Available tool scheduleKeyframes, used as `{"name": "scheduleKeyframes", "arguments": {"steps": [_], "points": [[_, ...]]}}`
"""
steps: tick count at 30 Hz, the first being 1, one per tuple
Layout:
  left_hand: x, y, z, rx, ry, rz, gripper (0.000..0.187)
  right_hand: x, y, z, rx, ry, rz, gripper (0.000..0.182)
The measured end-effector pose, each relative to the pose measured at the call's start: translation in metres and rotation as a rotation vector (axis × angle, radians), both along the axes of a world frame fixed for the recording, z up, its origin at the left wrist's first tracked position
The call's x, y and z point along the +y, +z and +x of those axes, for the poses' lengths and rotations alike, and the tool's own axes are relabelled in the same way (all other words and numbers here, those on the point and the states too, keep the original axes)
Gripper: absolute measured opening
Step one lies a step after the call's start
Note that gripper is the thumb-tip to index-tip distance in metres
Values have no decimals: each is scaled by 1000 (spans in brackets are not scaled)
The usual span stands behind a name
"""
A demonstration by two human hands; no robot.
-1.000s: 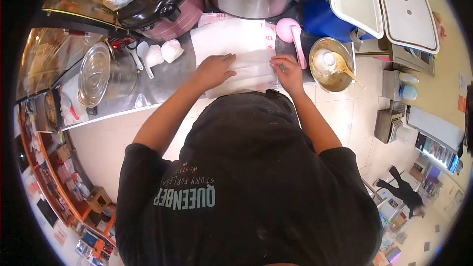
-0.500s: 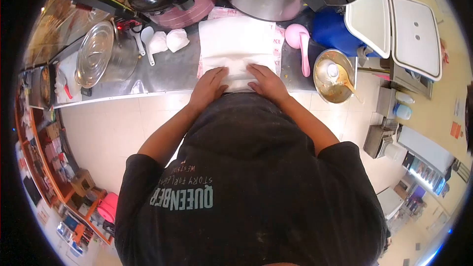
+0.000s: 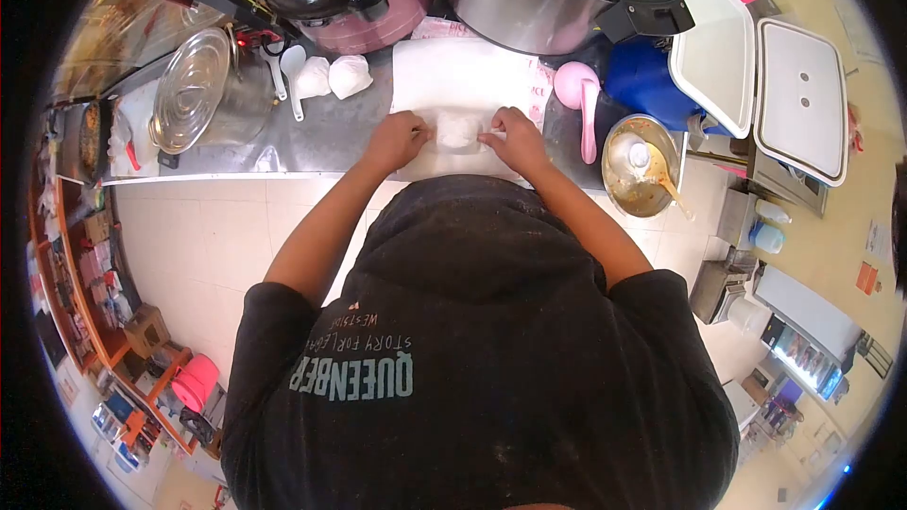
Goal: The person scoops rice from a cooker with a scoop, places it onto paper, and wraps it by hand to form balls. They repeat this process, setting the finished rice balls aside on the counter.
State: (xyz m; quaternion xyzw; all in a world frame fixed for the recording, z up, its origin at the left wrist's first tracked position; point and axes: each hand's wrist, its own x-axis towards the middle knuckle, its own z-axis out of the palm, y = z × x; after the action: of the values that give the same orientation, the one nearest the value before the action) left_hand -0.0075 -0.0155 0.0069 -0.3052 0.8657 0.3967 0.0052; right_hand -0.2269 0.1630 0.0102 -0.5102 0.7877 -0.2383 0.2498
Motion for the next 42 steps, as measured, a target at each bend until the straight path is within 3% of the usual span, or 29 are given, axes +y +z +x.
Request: {"name": "scheduleKeyframes", "arguments": {"steps": [3,4,5,7,9,12,15,18,21,24,27,30,33,36,39,42], "points": [[-6,16,-16,-37,-38,-299,20,-19,21,-6,271,101,-142,52],[-8,22,-24,79,-111,-460,20,-27,30,-7,377,153,-226,58],[-10,27,-31,195,-185,-617,19,-37,32,-10,475,262,-300,51],[-18,35,-47,183,-377,-670,18,-63,28,-17,415,521,64,48],[-25,40,-60,-82,-595,-447,15,-86,26,-14,374,677,396,43],[-24,25,-68,-256,-550,-458,13,-80,31,-15,341,637,323,33],[-6,26,-45,-72,-335,-377,16,-51,17,-6,218,373,99,20],[13,23,-26,-4,-141,-332,9,-25,24,8,213,272,49,13],[25,16,-13,31,-43,-250,13,-10,10,14,132,173,-33,19],[33,14,8,257,-33,-209,17,7,-3,12,-72,124,-113,32],[36,8,22,402,-105,-206,19,21,-7,13,-10,249,-247,46],[27,-5,19,236,-234,-311,21,20,-7,19,167,344,-236,51],[5,-2,4,-62,-313,-158,25,15,-2,23,385,486,16,56],[-12,8,-16,-92,-300,-129,29,12,3,28,400,466,41,58],[-21,4,-32,206,-461,-255,39,5,21,36,308,403,163,63],[-20,27,-30,88,-271,306,47,11,24,29,191,298,-220,71]]}}
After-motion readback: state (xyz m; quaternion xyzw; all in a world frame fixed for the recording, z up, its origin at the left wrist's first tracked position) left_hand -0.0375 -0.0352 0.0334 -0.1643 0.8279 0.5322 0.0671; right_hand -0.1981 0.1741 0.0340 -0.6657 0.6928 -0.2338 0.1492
